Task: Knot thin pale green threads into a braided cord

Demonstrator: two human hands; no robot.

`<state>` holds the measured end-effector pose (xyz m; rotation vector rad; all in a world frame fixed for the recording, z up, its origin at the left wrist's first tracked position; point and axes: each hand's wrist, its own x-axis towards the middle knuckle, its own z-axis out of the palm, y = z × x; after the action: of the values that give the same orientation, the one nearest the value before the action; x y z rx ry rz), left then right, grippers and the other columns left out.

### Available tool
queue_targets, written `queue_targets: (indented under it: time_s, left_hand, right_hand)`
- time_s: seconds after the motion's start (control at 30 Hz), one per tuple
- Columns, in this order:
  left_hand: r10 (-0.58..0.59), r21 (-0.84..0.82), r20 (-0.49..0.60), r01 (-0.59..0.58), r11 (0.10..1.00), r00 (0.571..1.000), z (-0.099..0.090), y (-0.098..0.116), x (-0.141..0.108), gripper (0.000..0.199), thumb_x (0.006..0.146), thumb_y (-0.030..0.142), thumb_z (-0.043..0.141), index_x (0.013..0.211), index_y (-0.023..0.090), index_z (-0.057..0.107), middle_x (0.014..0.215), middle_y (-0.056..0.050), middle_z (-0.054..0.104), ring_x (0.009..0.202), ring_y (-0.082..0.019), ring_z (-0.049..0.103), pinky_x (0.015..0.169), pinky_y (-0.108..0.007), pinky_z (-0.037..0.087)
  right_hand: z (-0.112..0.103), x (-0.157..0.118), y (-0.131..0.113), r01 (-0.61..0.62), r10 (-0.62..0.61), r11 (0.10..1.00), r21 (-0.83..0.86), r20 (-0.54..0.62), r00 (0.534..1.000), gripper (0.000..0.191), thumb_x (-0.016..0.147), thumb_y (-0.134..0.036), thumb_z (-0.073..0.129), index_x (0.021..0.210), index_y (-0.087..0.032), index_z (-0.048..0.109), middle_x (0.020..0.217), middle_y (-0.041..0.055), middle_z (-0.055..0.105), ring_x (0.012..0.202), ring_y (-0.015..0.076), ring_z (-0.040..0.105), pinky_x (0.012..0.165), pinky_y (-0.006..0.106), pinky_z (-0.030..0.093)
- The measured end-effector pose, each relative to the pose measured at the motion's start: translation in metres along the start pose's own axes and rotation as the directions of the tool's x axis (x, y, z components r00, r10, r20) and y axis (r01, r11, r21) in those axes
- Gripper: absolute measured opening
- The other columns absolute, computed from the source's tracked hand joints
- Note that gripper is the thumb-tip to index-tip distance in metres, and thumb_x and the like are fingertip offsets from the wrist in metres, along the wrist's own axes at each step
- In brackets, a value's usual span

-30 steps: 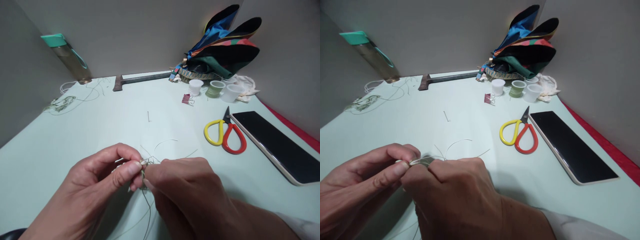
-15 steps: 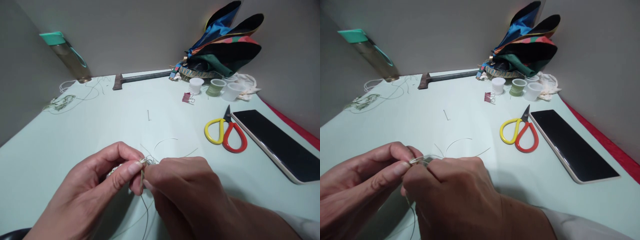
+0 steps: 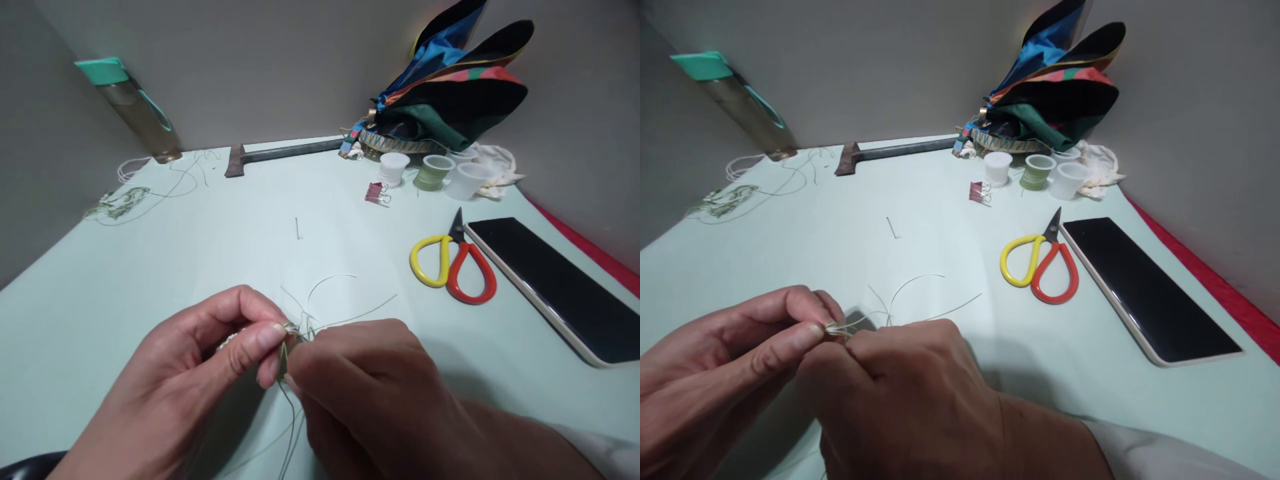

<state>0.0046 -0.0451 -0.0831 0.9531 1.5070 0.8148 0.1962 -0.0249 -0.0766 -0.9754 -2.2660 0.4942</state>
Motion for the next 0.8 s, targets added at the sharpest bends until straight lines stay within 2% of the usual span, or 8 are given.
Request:
queue_targets:
  time_s: [0.13, 0.27, 0.37, 0.4, 0.47, 0.57, 0.67, 0.8]
  left_hand:
    - [0.013, 0.008, -0.006, -0.013, 1.000, 1.000, 0.000, 0.000, 0.003, 0.032, 0.079, 0.063, 0.079, 0.073, 0.032, 0.073, 0.079, 0.002, 0.068, 0.075, -0.020, 0.059, 0.063, -0.024, 0.052]
    - [0.045, 0.032, 0.002, -0.045, 0.999, 0.999, 0.002, -0.001, 0.002, 0.036, 0.080, 0.067, 0.076, 0.073, 0.032, 0.072, 0.082, 0.002, 0.068, 0.077, -0.021, 0.061, 0.066, -0.025, 0.052]
    - [0.074, 0.028, 0.005, -0.074, 0.997, 0.997, 0.003, 0.000, 0.000, 0.031, 0.084, 0.063, 0.075, 0.076, 0.033, 0.072, 0.086, 0.003, 0.069, 0.080, -0.020, 0.062, 0.069, -0.024, 0.053]
    - [0.098, 0.019, 0.010, -0.098, 0.995, 0.995, 0.003, 0.001, 0.000, 0.029, 0.085, 0.061, 0.075, 0.077, 0.034, 0.072, 0.087, 0.004, 0.069, 0.081, -0.019, 0.062, 0.070, -0.022, 0.053]
    - [0.122, 0.013, 0.001, -0.122, 0.992, 0.993, 0.002, 0.003, 0.000, 0.026, 0.086, 0.059, 0.075, 0.079, 0.034, 0.073, 0.090, 0.004, 0.070, 0.084, -0.019, 0.062, 0.073, -0.021, 0.054]
    - [0.123, 0.041, -0.044, -0.121, 0.992, 0.991, 0.000, 0.002, 0.003, 0.027, 0.083, 0.061, 0.077, 0.079, 0.034, 0.072, 0.092, 0.003, 0.070, 0.089, -0.021, 0.062, 0.071, -0.021, 0.054]
    - [0.142, 0.048, -0.021, -0.141, 0.989, 0.990, -0.002, -0.001, 0.005, 0.030, 0.082, 0.063, 0.077, 0.077, 0.034, 0.071, 0.090, 0.003, 0.070, 0.088, -0.022, 0.062, 0.070, -0.024, 0.054]
    - [0.156, 0.084, 0.018, -0.157, 0.984, 0.988, -0.004, -0.003, 0.006, 0.033, 0.087, 0.064, 0.071, 0.076, 0.033, 0.070, 0.082, 0.003, 0.069, 0.079, -0.020, 0.061, 0.068, -0.026, 0.052]
  right_hand:
    - [-0.002, -0.009, 0.009, -0.024, 0.024, 0.997, 0.077, 0.002, 1.000, 0.020, 0.092, -0.024, 0.052, 0.079, -0.030, 0.067, 0.062, -0.0043, 0.068, 0.056, 0.0113, 0.067, 0.040, 0.010, 0.043]
    - [0.004, -0.011, 0.013, 0.050, -0.021, 0.973, 0.226, -0.131, 0.991, 0.017, 0.084, -0.019, 0.047, 0.068, -0.024, 0.052, 0.054, -0.0064, 0.061, 0.038, 0.0053, 0.054, 0.035, 0.007, 0.035]
    - [0.009, -0.011, 0.014, -0.006, 0.014, 0.978, 0.208, -0.037, 0.999, 0.008, 0.080, -0.018, 0.052, 0.079, -0.024, 0.057, 0.068, -0.0035, 0.071, 0.050, 0.0071, 0.064, 0.042, 0.009, 0.045]
    - [0.010, -0.011, 0.015, -0.003, 0.015, 0.976, 0.217, -0.057, 0.998, 0.010, 0.080, -0.018, 0.050, 0.083, -0.024, 0.059, 0.068, -0.0034, 0.071, 0.048, 0.0069, 0.062, 0.044, 0.010, 0.046]
    - [0.014, -0.011, 0.019, 0.093, -0.058, 0.965, 0.247, -0.147, 0.987, 0.012, 0.080, -0.019, 0.047, 0.084, -0.023, 0.058, 0.066, -0.0041, 0.069, 0.042, 0.0055, 0.056, 0.041, 0.011, 0.044]
    - [0.016, -0.011, 0.024, 0.144, -0.117, 0.966, 0.213, -0.135, 0.984, 0.010, 0.085, -0.018, 0.049, 0.084, -0.023, 0.057, 0.075, -0.0006, 0.074, 0.054, 0.0086, 0.066, 0.046, 0.013, 0.049]
    - [0.013, -0.014, 0.024, 0.113, -0.092, 0.978, 0.173, -0.122, 0.988, 0.010, 0.093, -0.017, 0.052, 0.091, -0.023, 0.060, 0.083, 0.0013, 0.075, 0.068, 0.0118, 0.072, 0.055, 0.016, 0.055]
    - [0.009, -0.016, 0.021, 0.081, -0.048, 0.976, 0.204, -0.165, 0.985, 0.016, 0.096, -0.013, 0.055, 0.106, -0.023, 0.062, 0.081, -0.0009, 0.070, 0.074, 0.0139, 0.070, 0.073, 0.023, 0.058]
